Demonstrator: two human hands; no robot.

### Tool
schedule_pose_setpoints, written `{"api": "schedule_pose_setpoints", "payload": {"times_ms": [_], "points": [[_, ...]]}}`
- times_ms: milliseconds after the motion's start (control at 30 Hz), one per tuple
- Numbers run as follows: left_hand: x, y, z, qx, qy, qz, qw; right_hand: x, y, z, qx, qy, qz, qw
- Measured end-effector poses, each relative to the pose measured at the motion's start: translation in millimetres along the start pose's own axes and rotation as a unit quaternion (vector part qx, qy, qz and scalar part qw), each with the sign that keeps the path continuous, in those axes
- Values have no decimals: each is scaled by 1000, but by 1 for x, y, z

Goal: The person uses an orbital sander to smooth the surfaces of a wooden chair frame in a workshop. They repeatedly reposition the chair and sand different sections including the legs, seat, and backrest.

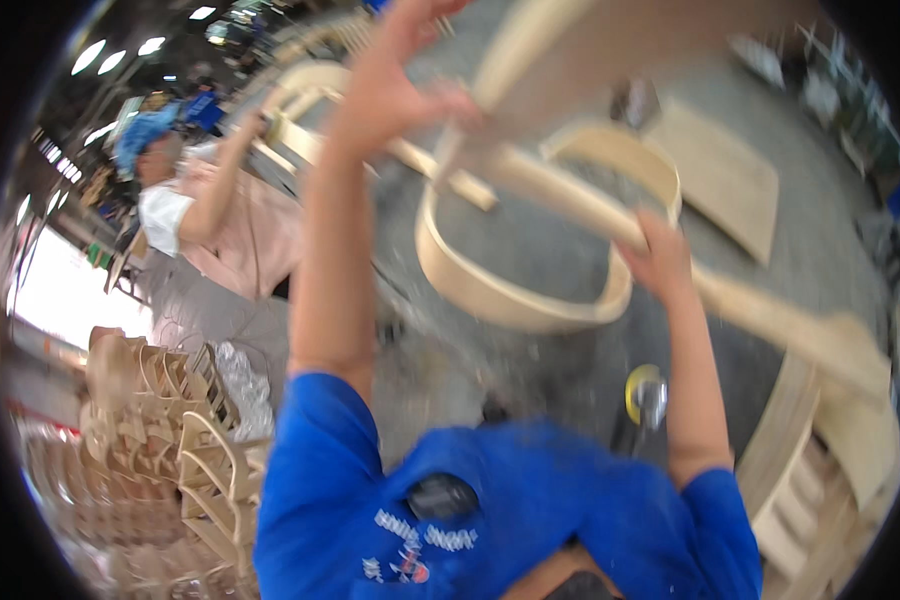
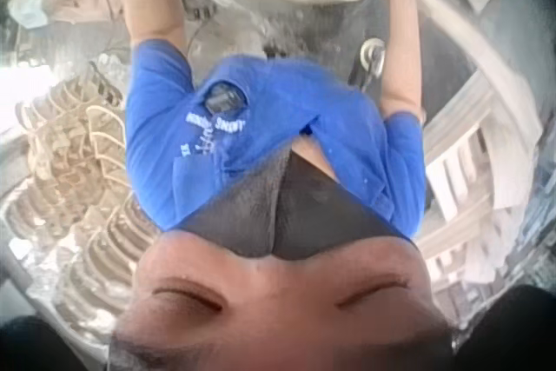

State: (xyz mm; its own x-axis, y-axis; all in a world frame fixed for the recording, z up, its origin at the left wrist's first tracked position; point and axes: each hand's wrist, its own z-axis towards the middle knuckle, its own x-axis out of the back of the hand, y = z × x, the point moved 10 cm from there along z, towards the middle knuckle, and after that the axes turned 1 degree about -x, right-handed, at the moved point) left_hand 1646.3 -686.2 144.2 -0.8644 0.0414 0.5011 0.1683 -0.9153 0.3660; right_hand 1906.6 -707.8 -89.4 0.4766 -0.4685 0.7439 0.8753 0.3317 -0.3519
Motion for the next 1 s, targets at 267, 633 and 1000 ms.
{"api": "schedule_pose_setpoints", "payload": {"times_ms": [267,633,1000], "points": [[-83,-10,18,33,-51,-335,940,49,13,-37,-12,219,32,975],[-52,-39,5,66,-80,-332,938,-87,168,-362,-539,-200,-66,816],[-13,-35,-19,-25,-85,-250,964,-89,152,-298,-420,-76,130,895]]}}
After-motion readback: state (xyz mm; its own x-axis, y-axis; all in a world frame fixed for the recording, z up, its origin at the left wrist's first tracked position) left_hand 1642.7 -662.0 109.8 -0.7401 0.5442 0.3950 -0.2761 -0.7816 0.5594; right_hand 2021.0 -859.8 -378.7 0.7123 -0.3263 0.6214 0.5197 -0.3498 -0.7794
